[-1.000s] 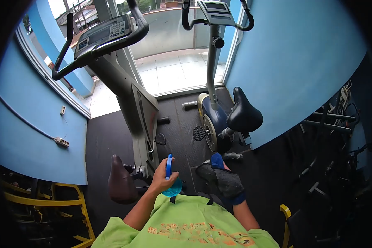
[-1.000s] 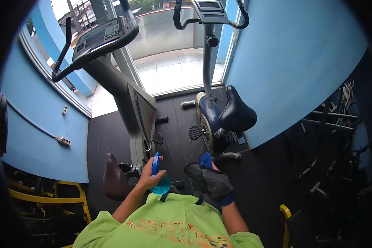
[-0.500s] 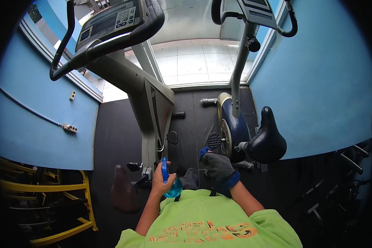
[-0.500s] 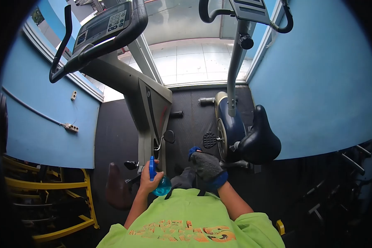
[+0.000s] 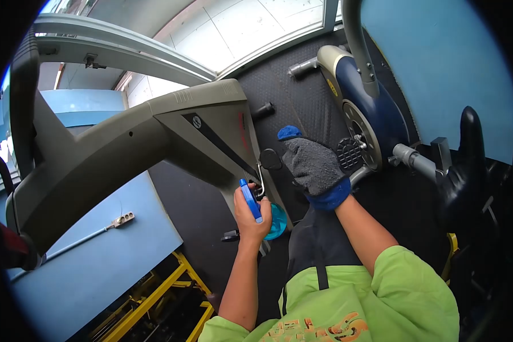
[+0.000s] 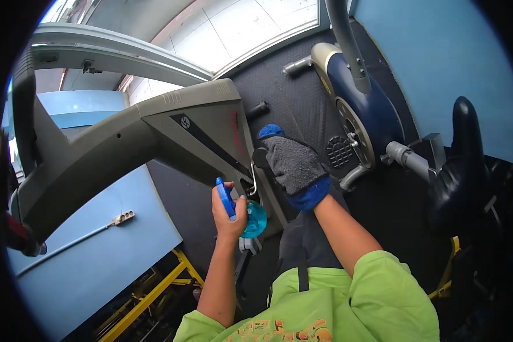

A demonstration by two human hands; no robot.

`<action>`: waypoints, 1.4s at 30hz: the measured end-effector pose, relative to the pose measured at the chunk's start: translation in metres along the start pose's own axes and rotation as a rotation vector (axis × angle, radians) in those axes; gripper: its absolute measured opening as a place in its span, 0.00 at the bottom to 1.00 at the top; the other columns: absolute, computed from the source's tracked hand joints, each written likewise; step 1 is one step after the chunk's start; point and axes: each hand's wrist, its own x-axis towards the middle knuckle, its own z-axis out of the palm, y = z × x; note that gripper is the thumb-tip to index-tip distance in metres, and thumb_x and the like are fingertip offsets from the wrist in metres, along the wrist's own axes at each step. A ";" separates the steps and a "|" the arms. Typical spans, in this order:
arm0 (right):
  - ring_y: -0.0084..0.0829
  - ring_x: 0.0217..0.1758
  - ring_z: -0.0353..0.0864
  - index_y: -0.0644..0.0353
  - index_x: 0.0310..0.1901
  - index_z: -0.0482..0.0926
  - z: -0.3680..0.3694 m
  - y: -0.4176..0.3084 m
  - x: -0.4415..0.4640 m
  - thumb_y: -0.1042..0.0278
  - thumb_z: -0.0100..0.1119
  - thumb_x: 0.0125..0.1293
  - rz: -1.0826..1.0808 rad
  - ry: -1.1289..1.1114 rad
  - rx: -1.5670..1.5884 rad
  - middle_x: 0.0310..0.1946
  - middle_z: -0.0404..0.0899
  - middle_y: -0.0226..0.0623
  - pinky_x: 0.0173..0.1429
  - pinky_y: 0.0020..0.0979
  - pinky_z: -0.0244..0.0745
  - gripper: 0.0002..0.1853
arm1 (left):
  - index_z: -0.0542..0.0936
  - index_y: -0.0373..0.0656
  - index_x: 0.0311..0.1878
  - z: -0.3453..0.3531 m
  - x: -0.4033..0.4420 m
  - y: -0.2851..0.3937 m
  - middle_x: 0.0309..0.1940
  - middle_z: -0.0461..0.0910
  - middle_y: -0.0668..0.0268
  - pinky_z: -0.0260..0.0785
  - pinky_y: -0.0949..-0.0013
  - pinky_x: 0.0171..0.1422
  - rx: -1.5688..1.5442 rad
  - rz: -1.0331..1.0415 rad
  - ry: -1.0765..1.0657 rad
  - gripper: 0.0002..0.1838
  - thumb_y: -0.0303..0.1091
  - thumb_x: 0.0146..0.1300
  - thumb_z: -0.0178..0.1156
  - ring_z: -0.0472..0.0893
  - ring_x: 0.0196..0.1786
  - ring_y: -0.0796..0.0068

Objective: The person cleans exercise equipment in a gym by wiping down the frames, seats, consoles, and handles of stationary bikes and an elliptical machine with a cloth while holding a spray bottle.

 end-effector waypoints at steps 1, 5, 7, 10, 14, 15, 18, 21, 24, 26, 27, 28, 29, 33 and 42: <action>0.33 0.50 0.82 0.64 0.63 0.71 0.023 0.028 0.007 0.68 0.53 0.69 0.007 -0.022 0.061 0.51 0.81 0.39 0.56 0.32 0.77 0.22 | 0.72 0.39 0.54 0.004 0.012 -0.010 0.43 0.77 0.59 0.74 0.68 0.42 -0.035 -0.007 0.014 0.20 0.26 0.57 0.61 0.81 0.33 0.73; 0.30 0.55 0.80 0.66 0.68 0.65 0.108 0.113 0.045 0.71 0.48 0.72 -0.051 0.077 0.222 0.56 0.77 0.40 0.61 0.30 0.75 0.24 | 0.70 0.36 0.53 0.026 0.075 -0.056 0.44 0.75 0.59 0.76 0.70 0.41 -0.096 -0.042 0.052 0.17 0.23 0.59 0.58 0.82 0.32 0.75; 0.31 0.57 0.79 0.66 0.68 0.66 0.130 0.135 0.068 0.71 0.48 0.71 0.032 -0.009 0.248 0.57 0.77 0.40 0.63 0.31 0.74 0.24 | 0.69 0.35 0.51 0.043 0.107 -0.086 0.46 0.75 0.58 0.78 0.69 0.42 -0.124 -0.048 0.081 0.15 0.22 0.60 0.57 0.81 0.33 0.75; 0.37 0.59 0.80 0.64 0.66 0.69 0.139 0.151 0.098 0.71 0.50 0.68 -0.104 0.021 -0.056 0.60 0.76 0.45 0.63 0.33 0.74 0.24 | 0.69 0.35 0.52 0.072 0.143 -0.104 0.47 0.75 0.58 0.78 0.69 0.43 -0.261 -0.120 0.237 0.15 0.21 0.61 0.57 0.81 0.35 0.74; 0.46 0.59 0.78 0.57 0.68 0.69 0.127 0.122 0.156 0.69 0.52 0.65 -0.164 -0.108 -0.130 0.59 0.76 0.48 0.64 0.39 0.73 0.28 | 0.68 0.35 0.53 0.065 0.164 -0.102 0.48 0.74 0.56 0.79 0.69 0.46 -0.284 -0.209 0.212 0.16 0.23 0.63 0.58 0.80 0.40 0.74; 0.46 0.61 0.77 0.56 0.69 0.68 0.131 0.108 0.173 0.68 0.53 0.65 -0.129 -0.164 -0.096 0.61 0.75 0.46 0.65 0.39 0.72 0.29 | 0.68 0.35 0.53 0.061 0.161 -0.106 0.49 0.74 0.56 0.78 0.70 0.46 -0.293 -0.172 0.224 0.16 0.23 0.63 0.59 0.79 0.40 0.75; 0.52 0.67 0.69 0.47 0.71 0.65 0.198 0.074 0.225 0.51 0.54 0.65 -0.228 -0.008 0.303 0.68 0.65 0.49 0.70 0.47 0.65 0.33 | 0.66 0.32 0.57 0.051 0.157 -0.089 0.47 0.73 0.56 0.73 0.73 0.46 -0.389 -0.279 0.372 0.21 0.20 0.61 0.58 0.80 0.39 0.74; 0.57 0.77 0.54 0.36 0.72 0.63 0.232 -0.014 0.267 0.33 0.54 0.61 -0.447 0.020 0.353 0.73 0.56 0.54 0.77 0.53 0.49 0.39 | 0.59 0.30 0.65 0.043 0.143 -0.115 0.57 0.70 0.51 0.70 0.64 0.60 -0.286 -0.164 0.404 0.30 0.19 0.61 0.58 0.79 0.47 0.67; 0.54 0.79 0.49 0.36 0.73 0.63 0.255 -0.004 0.282 0.28 0.48 0.62 -0.513 0.000 0.357 0.76 0.53 0.53 0.79 0.52 0.42 0.40 | 0.58 0.31 0.66 0.043 0.140 -0.114 0.64 0.65 0.46 0.66 0.59 0.66 -0.359 -0.237 0.451 0.32 0.21 0.60 0.60 0.81 0.46 0.67; 0.52 0.81 0.46 0.43 0.73 0.62 0.271 0.045 0.287 0.28 0.47 0.63 -0.398 0.020 0.321 0.77 0.50 0.52 0.80 0.52 0.38 0.42 | 0.60 0.34 0.62 0.038 0.148 -0.107 0.63 0.64 0.45 0.68 0.60 0.64 -0.246 -0.257 0.273 0.30 0.23 0.59 0.61 0.82 0.39 0.70; 0.55 0.80 0.46 0.51 0.73 0.61 0.283 0.085 0.294 0.28 0.48 0.63 -0.233 0.070 0.292 0.77 0.48 0.53 0.80 0.53 0.38 0.44 | 0.62 0.36 0.59 0.038 0.153 -0.102 0.63 0.65 0.45 0.69 0.60 0.63 -0.243 -0.332 0.231 0.27 0.22 0.58 0.62 0.82 0.34 0.73; 0.59 0.79 0.46 0.57 0.72 0.61 0.312 0.132 0.300 0.33 0.52 0.64 -0.059 0.162 0.276 0.76 0.50 0.55 0.79 0.55 0.40 0.43 | 0.61 0.37 0.62 0.040 0.152 -0.105 0.64 0.65 0.46 0.70 0.59 0.62 -0.195 -0.319 0.170 0.28 0.26 0.59 0.59 0.82 0.34 0.72; 0.60 0.79 0.47 0.58 0.71 0.62 0.332 0.172 0.317 0.37 0.54 0.63 0.057 0.176 0.281 0.75 0.51 0.56 0.79 0.56 0.41 0.42 | 0.62 0.37 0.62 0.044 0.152 -0.106 0.64 0.66 0.46 0.70 0.60 0.62 -0.209 -0.343 0.172 0.28 0.26 0.58 0.60 0.82 0.34 0.72; 0.60 0.77 0.49 0.59 0.67 0.67 0.314 0.141 0.353 0.47 0.60 0.61 0.094 0.125 0.164 0.74 0.54 0.56 0.77 0.59 0.43 0.37 | 0.61 0.37 0.63 0.063 0.152 -0.116 0.63 0.66 0.48 0.69 0.61 0.62 -0.271 -0.386 0.142 0.31 0.25 0.57 0.62 0.83 0.37 0.71; 0.51 0.81 0.47 0.42 0.73 0.65 0.287 0.098 0.320 0.23 0.35 0.64 -0.252 0.001 0.426 0.77 0.53 0.46 0.79 0.55 0.35 0.43 | 0.61 0.36 0.63 0.066 0.151 -0.146 0.66 0.64 0.47 0.68 0.60 0.64 -0.233 -0.442 -0.013 0.30 0.24 0.59 0.63 0.81 0.46 0.65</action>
